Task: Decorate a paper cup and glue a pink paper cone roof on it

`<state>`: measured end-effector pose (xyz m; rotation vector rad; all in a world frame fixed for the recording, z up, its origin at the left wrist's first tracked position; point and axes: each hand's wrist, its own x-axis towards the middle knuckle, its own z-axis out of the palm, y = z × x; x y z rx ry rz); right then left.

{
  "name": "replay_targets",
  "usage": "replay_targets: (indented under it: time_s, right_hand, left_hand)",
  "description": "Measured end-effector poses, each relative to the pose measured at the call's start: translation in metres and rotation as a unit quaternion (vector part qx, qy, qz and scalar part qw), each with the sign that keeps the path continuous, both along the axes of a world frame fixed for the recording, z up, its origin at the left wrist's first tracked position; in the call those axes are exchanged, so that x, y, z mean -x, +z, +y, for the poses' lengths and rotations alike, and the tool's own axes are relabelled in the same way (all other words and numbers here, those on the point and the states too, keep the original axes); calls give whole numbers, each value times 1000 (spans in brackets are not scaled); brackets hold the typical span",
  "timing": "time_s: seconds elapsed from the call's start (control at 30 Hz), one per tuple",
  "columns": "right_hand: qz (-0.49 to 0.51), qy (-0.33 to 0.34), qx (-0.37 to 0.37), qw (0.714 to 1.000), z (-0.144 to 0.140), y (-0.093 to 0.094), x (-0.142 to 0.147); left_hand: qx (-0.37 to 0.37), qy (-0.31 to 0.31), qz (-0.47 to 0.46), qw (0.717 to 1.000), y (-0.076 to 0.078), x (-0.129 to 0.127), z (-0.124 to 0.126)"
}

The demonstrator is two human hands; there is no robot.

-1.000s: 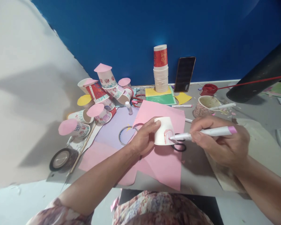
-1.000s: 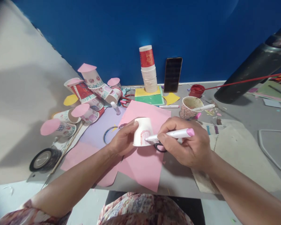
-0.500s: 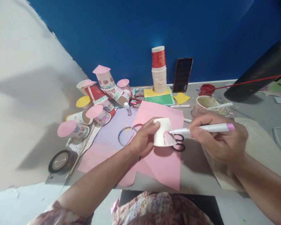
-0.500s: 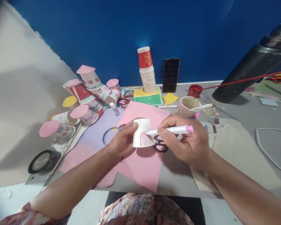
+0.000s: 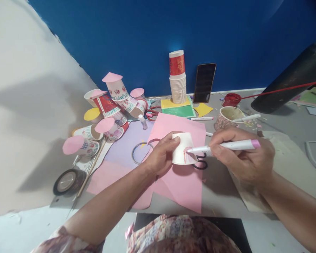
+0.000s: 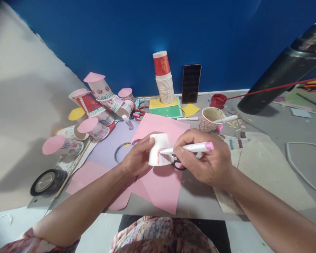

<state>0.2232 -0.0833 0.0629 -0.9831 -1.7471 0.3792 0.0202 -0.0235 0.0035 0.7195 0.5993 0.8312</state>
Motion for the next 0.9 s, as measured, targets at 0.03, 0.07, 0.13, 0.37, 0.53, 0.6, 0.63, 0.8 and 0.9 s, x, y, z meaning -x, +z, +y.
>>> replay_targets:
  time_s: [0.03, 0.07, 0.13, 0.37, 0.53, 0.6, 0.63, 0.8, 0.9]
  right_hand:
    - [2, 6, 3, 1000, 0, 0, 1]
    - [3, 18, 9, 1000, 0, 0, 1]
    - [6, 42, 18, 999, 0, 1, 2]
    - [24, 47, 50, 997, 0, -1, -3]
    - [80, -58, 29, 995, 4, -10, -9]
    - [97, -74, 42, 992, 6, -12, -10]
    - [100, -73, 50, 991, 6, -13, -10]
    - [87, -71, 46, 993, 6, -12, -11]
    - [94, -73, 49, 992, 6, -13, -11]
  left_hand:
    - [-1, 1, 3, 1000, 0, 0, 0]
    - [0, 4, 6, 1000, 0, 0, 0]
    - [2, 9, 7, 1000, 1, 0, 0]
    - [23, 18, -14, 999, 2, 0, 1]
    - [70, 7, -28, 997, 3, 0, 3]
    - [83, -5, -32, 996, 5, 0, 3]
    - [87, -10, -36, 996, 6, 1, 3]
    - [99, -9, -46, 994, 9, 2, 3]
    - [113, 7, -34, 993, 8, 0, 3]
